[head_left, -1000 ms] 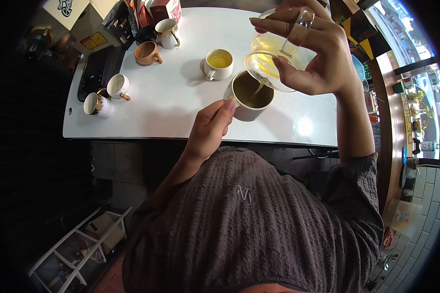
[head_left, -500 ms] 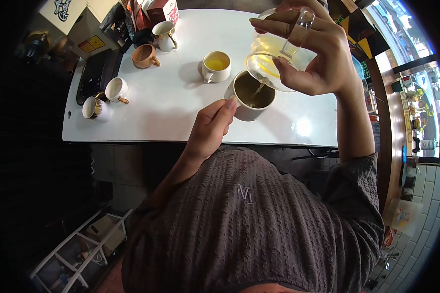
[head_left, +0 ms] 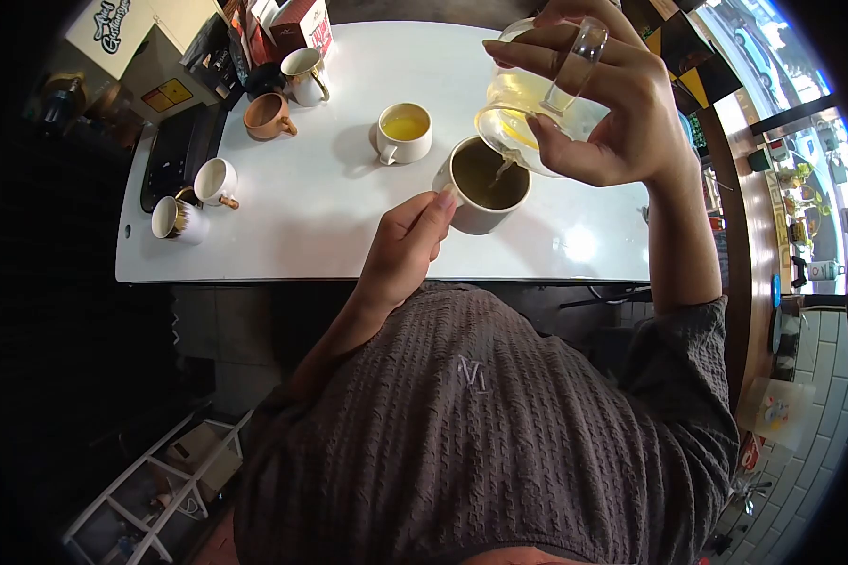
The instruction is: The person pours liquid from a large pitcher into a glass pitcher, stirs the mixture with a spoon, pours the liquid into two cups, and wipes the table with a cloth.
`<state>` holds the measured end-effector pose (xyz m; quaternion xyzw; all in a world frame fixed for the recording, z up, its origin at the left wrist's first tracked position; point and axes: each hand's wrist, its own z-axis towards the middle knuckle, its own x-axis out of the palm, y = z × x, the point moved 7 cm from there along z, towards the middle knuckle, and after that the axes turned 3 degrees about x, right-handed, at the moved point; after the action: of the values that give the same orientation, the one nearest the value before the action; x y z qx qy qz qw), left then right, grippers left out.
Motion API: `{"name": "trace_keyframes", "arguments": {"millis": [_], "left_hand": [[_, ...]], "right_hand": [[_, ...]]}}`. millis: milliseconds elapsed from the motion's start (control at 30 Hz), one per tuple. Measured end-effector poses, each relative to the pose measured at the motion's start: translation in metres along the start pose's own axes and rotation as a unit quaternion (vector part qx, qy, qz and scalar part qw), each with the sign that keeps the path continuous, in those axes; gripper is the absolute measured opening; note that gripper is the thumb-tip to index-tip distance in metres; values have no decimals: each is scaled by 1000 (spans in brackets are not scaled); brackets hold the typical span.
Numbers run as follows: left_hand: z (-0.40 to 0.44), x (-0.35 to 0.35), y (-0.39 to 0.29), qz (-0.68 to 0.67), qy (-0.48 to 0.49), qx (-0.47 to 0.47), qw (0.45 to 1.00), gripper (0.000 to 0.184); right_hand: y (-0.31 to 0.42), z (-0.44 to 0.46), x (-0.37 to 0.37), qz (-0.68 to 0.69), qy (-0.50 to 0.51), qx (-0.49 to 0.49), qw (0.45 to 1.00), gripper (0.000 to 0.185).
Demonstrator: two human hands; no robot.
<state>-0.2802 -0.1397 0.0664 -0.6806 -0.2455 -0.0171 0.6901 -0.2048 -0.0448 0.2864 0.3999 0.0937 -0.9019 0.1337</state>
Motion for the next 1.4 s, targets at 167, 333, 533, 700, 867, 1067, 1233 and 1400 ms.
{"name": "trace_keyframes", "arguments": {"millis": [167, 333, 533, 700, 867, 1067, 1233, 1400], "left_hand": [[2, 3, 2, -2, 4, 0, 1000, 34], [1, 4, 3, 0, -2, -3, 1000, 34], [0, 2, 2, -25, -2, 3, 1000, 34], [-6, -8, 0, -34, -16, 7, 999, 32], [-15, -27, 2, -47, -65, 26, 996, 29], [-35, -53, 6, -55, -125, 55, 989, 31], [-53, -69, 3, -37, -173, 67, 982, 30], [-66, -78, -2, -53, -196, 76, 976, 30]], "right_hand": [[2, -3, -5, -14, -4, 3, 1000, 41], [4, 0, -3, -31, 54, 52, 997, 41], [-10, -7, -3, -8, 31, 103, 994, 42], [-39, -31, 14, 27, 51, 171, 984, 44], [-90, -76, 45, 229, -62, 397, 887, 32], [-121, -96, 88, 177, -100, 441, 874, 33], [-113, -78, 117, -45, -54, 358, 931, 33], [-107, -60, 147, -89, -25, 276, 957, 34]]}}
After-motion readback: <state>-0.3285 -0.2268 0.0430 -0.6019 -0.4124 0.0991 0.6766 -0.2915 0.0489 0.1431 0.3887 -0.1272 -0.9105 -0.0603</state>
